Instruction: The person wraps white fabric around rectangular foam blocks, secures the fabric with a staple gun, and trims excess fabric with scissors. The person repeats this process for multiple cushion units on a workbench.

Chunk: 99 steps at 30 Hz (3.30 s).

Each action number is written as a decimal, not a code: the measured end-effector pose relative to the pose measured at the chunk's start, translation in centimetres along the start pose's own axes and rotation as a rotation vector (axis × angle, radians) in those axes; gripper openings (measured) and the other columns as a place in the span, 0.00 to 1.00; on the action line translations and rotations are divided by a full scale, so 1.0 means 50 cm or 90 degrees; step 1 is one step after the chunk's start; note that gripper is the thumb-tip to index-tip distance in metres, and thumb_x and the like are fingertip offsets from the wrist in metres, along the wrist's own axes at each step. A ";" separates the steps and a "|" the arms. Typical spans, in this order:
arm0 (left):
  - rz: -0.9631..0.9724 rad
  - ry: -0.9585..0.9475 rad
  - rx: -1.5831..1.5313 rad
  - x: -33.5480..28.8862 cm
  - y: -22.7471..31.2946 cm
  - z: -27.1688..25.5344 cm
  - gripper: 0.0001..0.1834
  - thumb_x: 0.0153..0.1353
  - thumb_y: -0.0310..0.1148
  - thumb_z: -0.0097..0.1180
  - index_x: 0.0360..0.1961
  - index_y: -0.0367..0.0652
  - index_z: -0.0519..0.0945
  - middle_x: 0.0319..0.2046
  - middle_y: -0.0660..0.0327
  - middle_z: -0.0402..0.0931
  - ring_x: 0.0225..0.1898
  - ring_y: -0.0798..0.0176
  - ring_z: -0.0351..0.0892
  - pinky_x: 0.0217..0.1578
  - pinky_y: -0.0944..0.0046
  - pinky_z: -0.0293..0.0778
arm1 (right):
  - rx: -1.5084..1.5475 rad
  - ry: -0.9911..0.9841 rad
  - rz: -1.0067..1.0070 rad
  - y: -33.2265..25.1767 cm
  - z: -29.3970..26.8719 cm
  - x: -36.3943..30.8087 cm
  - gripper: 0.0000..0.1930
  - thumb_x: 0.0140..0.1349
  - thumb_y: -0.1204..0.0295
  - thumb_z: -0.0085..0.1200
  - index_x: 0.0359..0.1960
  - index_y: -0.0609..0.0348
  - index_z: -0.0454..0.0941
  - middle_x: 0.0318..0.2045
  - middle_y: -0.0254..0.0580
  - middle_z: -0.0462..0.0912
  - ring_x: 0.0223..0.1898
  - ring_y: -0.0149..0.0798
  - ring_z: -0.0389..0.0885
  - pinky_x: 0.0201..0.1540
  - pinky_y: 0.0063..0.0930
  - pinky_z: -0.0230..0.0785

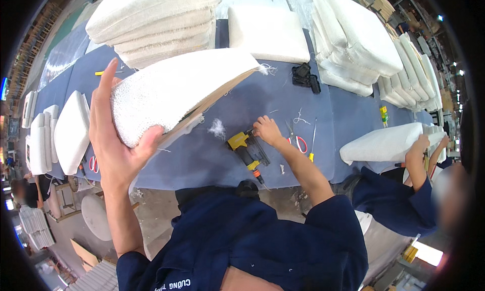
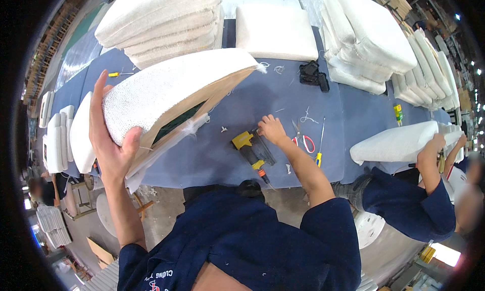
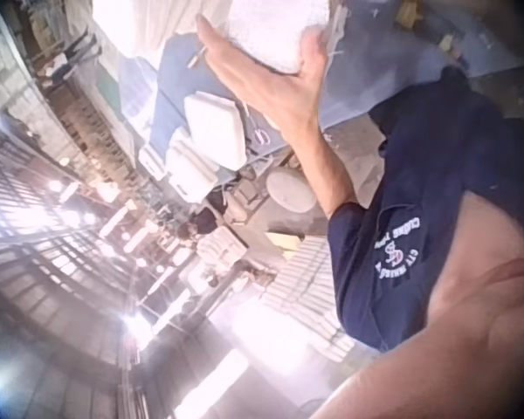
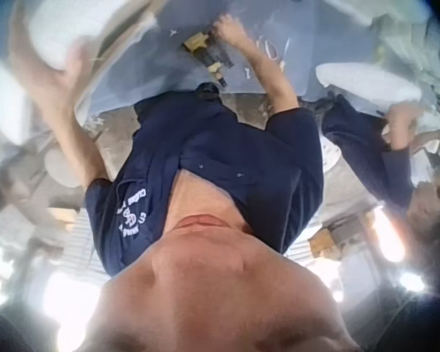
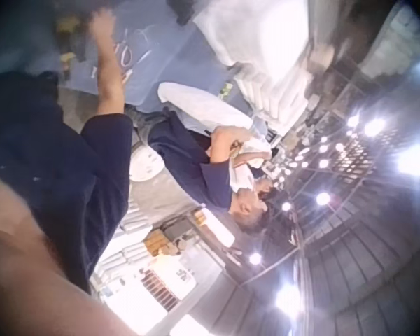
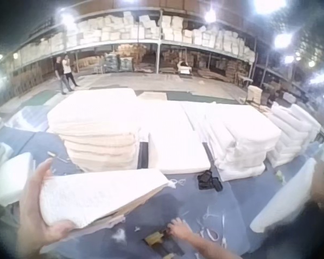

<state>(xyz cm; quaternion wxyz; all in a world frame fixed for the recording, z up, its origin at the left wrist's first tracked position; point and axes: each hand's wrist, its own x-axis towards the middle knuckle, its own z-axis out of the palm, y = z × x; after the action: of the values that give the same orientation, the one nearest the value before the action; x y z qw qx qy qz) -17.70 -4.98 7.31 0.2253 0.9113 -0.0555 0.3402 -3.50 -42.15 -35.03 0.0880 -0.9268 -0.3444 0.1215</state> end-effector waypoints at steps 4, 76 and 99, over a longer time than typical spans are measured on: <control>-0.001 0.018 0.015 -0.007 0.030 0.003 0.58 0.56 0.60 0.74 0.78 0.33 0.68 0.62 0.47 0.78 0.53 0.47 0.78 0.58 0.49 0.73 | 0.045 0.017 0.191 0.091 0.020 -0.046 0.17 0.61 0.56 0.70 0.42 0.54 0.87 0.40 0.46 0.87 0.43 0.56 0.86 0.45 0.49 0.77; 0.022 -0.189 0.112 0.004 0.076 -0.061 0.35 0.63 0.25 0.69 0.70 0.62 0.78 0.74 0.43 0.60 0.76 0.31 0.65 0.74 0.39 0.68 | 0.746 0.468 -0.192 -0.591 -0.515 -0.157 0.12 0.63 0.75 0.70 0.45 0.68 0.84 0.31 0.49 0.89 0.30 0.44 0.91 0.37 0.31 0.80; -0.011 -0.256 0.317 -0.094 -0.147 -0.010 0.57 0.53 0.61 0.77 0.82 0.57 0.66 0.61 0.45 0.79 0.65 0.36 0.77 0.65 0.33 0.70 | 0.247 0.006 0.291 -0.274 0.006 -0.214 0.41 0.57 0.53 0.74 0.70 0.51 0.69 0.43 0.60 0.91 0.47 0.69 0.89 0.53 0.62 0.81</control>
<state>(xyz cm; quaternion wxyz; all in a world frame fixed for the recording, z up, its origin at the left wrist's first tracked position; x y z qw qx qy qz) -19.70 1.55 1.85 -0.0174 0.9878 -0.0062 0.1549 -19.87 -38.96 -30.17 0.2357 -0.9466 -0.0969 0.1974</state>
